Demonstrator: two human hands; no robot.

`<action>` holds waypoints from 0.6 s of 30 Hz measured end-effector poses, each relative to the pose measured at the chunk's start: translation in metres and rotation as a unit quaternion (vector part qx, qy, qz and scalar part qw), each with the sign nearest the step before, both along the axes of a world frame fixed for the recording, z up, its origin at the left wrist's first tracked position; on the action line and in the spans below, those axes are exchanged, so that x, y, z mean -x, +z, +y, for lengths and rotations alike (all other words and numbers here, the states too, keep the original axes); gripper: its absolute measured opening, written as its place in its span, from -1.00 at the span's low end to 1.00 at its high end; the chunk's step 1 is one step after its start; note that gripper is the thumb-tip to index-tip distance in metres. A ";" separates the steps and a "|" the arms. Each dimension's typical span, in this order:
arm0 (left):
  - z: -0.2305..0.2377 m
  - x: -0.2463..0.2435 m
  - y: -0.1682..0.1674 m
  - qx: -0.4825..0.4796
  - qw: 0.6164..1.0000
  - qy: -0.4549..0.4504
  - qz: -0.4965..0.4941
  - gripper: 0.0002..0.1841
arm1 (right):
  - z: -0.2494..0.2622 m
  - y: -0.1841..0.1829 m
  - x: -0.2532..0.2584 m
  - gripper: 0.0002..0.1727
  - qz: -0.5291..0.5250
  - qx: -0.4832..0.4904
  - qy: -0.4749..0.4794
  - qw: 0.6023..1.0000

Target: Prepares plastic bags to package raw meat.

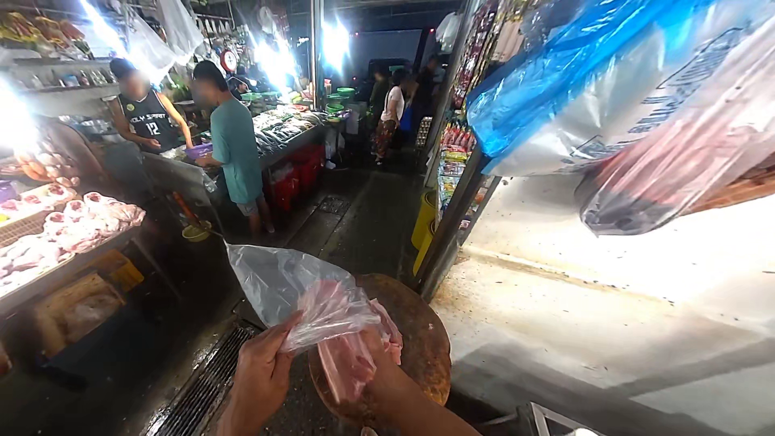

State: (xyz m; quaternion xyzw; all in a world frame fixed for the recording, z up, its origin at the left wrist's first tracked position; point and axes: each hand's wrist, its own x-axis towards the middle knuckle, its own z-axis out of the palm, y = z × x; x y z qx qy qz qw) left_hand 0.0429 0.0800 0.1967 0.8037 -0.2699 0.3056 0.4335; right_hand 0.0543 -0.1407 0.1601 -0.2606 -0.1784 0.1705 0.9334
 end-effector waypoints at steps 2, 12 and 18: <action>-0.004 0.003 0.003 0.054 0.998 0.000 -0.023 -0.57 | 0.000 0.003 -0.012 -0.62 0.058 0.090 -0.049 0.993; -0.035 0.032 -0.063 -0.105 0.990 -0.093 -0.014 -0.65 | -0.021 -0.017 0.002 -0.72 0.031 0.268 -0.170 0.948; -0.077 0.039 -0.097 0.051 0.997 -0.056 0.018 -0.60 | -0.013 -0.003 -0.020 -0.74 0.229 0.288 -0.261 0.892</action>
